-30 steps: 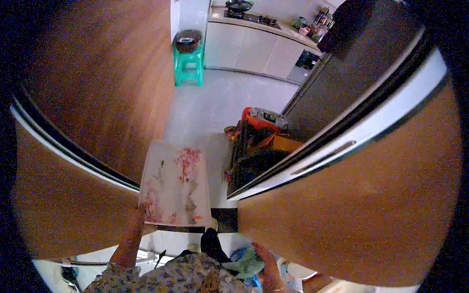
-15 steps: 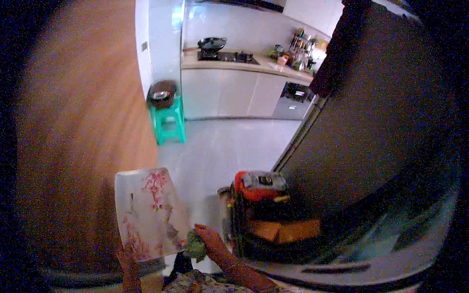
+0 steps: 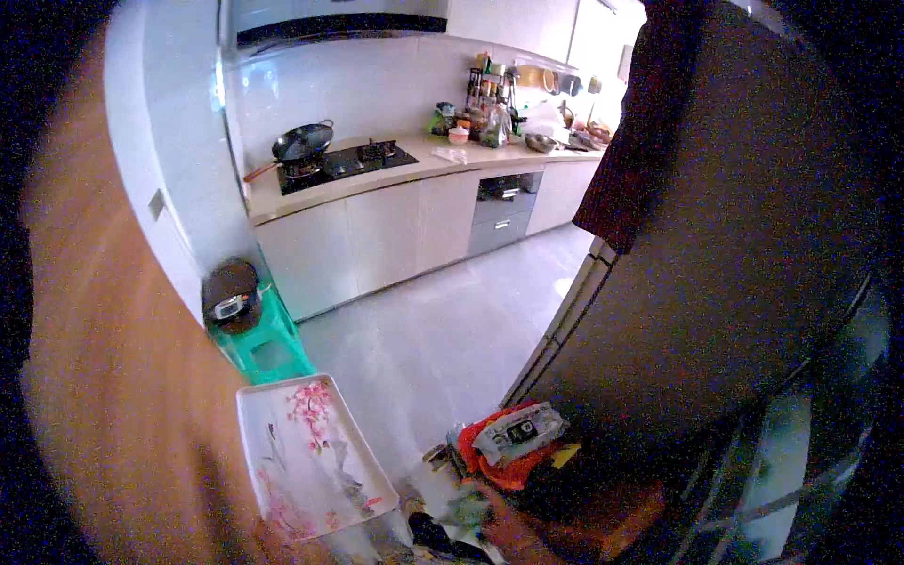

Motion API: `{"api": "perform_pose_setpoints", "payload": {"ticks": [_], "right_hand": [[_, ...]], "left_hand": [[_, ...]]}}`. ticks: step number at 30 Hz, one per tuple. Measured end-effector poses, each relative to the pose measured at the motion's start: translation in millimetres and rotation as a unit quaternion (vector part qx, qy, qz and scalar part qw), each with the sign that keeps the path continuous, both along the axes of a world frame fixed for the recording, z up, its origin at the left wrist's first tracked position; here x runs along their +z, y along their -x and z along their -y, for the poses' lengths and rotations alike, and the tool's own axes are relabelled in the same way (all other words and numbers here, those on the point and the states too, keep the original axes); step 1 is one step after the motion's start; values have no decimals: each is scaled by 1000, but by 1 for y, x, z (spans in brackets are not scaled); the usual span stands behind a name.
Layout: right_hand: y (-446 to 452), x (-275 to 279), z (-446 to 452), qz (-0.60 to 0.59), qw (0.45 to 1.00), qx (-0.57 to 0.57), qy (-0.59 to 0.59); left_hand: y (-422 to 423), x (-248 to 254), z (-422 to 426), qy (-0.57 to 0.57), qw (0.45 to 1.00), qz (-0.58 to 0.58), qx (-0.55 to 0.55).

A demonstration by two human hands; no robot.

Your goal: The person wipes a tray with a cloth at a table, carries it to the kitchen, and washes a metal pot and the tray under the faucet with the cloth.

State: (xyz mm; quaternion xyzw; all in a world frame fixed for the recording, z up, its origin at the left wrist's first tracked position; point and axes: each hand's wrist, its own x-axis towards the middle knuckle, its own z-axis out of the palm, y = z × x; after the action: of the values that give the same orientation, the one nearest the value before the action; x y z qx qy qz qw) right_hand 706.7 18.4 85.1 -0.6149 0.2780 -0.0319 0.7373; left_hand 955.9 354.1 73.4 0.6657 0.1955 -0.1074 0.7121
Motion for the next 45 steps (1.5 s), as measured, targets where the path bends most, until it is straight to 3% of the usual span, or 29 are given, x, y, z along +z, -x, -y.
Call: {"api": "perform_pose_setpoints", "payload": {"ticks": [2,4,5,6,7,9,10,12,15,20,21,23,25,26,29,30,32,33,38,40,43,45], "right_hand": [[45,-45,6,77,997,-25,-3],[8,-35,25,39,967,-1,253],[-36,-44,44,42,977,-94,-187],[-69,-47,56,37,791,-164,-588],[-101,-44,61,41,786,-172,-592],[-156,-42,64,92,843,-148,-509],[-182,-26,70,94,841,-153,-510],[-244,18,88,77,896,-170,-403],[-319,9,149,83,904,-214,-362],[-323,6,233,57,848,-430,-305],[-324,6,244,55,823,-482,-297],[-313,2,252,69,788,-533,-300],[-267,-16,254,79,730,-609,-298],[-252,-26,258,79,723,-618,-298],[-247,-35,307,74,629,-698,-334],[-173,-59,239,95,636,-695,-322],[-160,-114,228,176,646,-641,-375],[-175,-125,234,180,651,-630,-384],[-272,-55,340,213,710,-567,-359],[-282,-23,369,309,743,-510,-305],[-270,-9,409,312,796,-474,-212],[-252,-11,416,300,796,-495,-179]], "left_hand": [[54,20,-4,-8,1000,-7,2],[49,37,9,-20,1000,-4,4],[30,49,19,-32,999,1,0],[8,58,31,-41,999,1,-3],[-16,63,43,-48,999,1,-7],[-45,66,54,-53,998,6,-15],[-69,68,63,-63,998,6,-19],[-127,68,84,-70,997,11,-37],[-227,59,124,-81,993,23,-82],[-376,46,258,-74,961,98,-249],[-422,39,306,-142,955,-38,-257],[-484,-6,349,-34,937,34,-347],[-447,32,435,29,937,7,-348],[-443,27,464,27,933,3,-358],[-446,14,563,126,915,-4,-383],[-374,14,498,147,911,10,-384],[-363,35,478,78,926,-16,-369],[-365,35,475,114,926,-9,-359],[-394,55,501,105,917,18,-384],[-381,70,509,131,922,40,-361],[-362,92,525,150,917,56,-365],[-370,78,539,161,904,43,-394]]}}
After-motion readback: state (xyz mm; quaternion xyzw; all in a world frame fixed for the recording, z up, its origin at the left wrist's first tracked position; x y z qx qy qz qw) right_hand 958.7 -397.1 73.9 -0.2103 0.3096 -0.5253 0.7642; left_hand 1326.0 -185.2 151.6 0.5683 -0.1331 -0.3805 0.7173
